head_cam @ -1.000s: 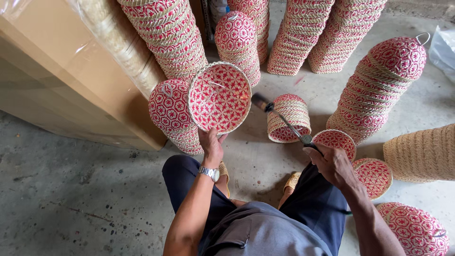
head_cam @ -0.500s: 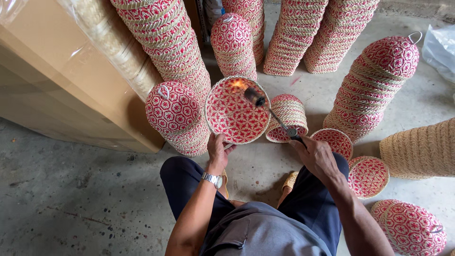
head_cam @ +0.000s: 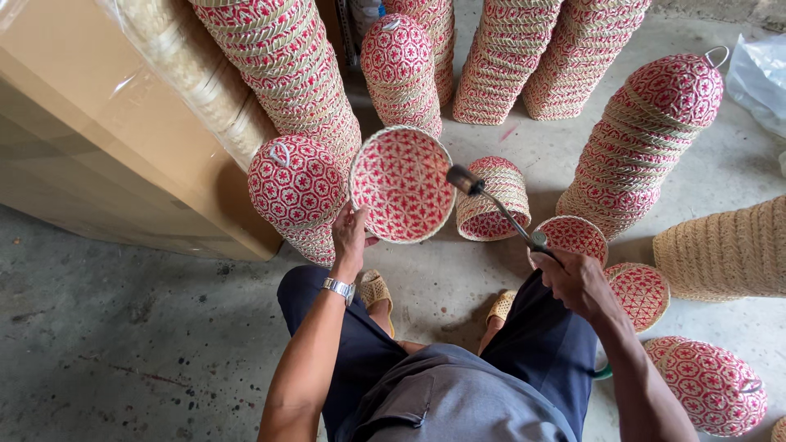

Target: The person uses a handheld blowtorch to apply heat to the surface of woven baskets. They rotate each basket to treat different areas and then place it down before picking up another one.

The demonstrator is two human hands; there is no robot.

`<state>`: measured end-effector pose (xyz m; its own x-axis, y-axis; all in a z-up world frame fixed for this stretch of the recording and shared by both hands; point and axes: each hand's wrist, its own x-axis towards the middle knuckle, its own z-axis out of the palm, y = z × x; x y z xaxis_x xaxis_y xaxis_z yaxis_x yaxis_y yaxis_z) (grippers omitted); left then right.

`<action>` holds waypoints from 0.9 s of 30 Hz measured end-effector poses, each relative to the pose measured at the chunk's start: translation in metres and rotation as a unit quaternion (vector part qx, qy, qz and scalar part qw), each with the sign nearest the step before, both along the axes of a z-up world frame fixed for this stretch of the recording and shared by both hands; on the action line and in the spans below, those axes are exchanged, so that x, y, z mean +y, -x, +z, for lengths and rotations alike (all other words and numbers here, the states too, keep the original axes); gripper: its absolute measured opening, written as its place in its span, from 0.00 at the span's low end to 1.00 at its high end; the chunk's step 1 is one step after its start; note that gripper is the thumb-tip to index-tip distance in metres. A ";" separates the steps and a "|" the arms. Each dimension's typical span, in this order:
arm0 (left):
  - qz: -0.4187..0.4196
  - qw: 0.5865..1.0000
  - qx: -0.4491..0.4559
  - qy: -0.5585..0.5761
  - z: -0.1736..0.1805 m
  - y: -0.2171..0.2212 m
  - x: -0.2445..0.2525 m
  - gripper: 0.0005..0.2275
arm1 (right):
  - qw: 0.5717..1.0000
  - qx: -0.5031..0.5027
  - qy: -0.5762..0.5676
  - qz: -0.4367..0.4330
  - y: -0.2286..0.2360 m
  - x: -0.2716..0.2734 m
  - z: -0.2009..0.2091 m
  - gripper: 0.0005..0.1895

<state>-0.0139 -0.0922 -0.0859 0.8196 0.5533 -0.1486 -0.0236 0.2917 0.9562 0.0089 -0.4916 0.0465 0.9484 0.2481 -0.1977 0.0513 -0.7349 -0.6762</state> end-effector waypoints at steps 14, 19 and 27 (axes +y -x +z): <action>-0.138 0.987 0.029 -0.071 0.031 0.016 -0.008 0.17 | 0.987 -0.153 -0.004 0.058 -0.034 0.021 0.001 0.29; -0.218 0.947 0.019 -0.236 0.030 0.005 -0.005 0.24 | 0.995 -0.095 -0.030 -0.009 -0.056 0.025 0.000 0.31; 0.018 0.754 -0.079 -0.652 0.027 -0.001 -0.044 0.27 | 0.993 -0.115 -0.027 -0.005 -0.058 0.031 -0.026 0.20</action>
<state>-0.0127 -0.1360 -0.0594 0.7511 0.1670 0.6387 -0.1523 -0.8976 0.4137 0.0664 -0.4606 0.0209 0.9695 0.2423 0.0373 0.2012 -0.6991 -0.6862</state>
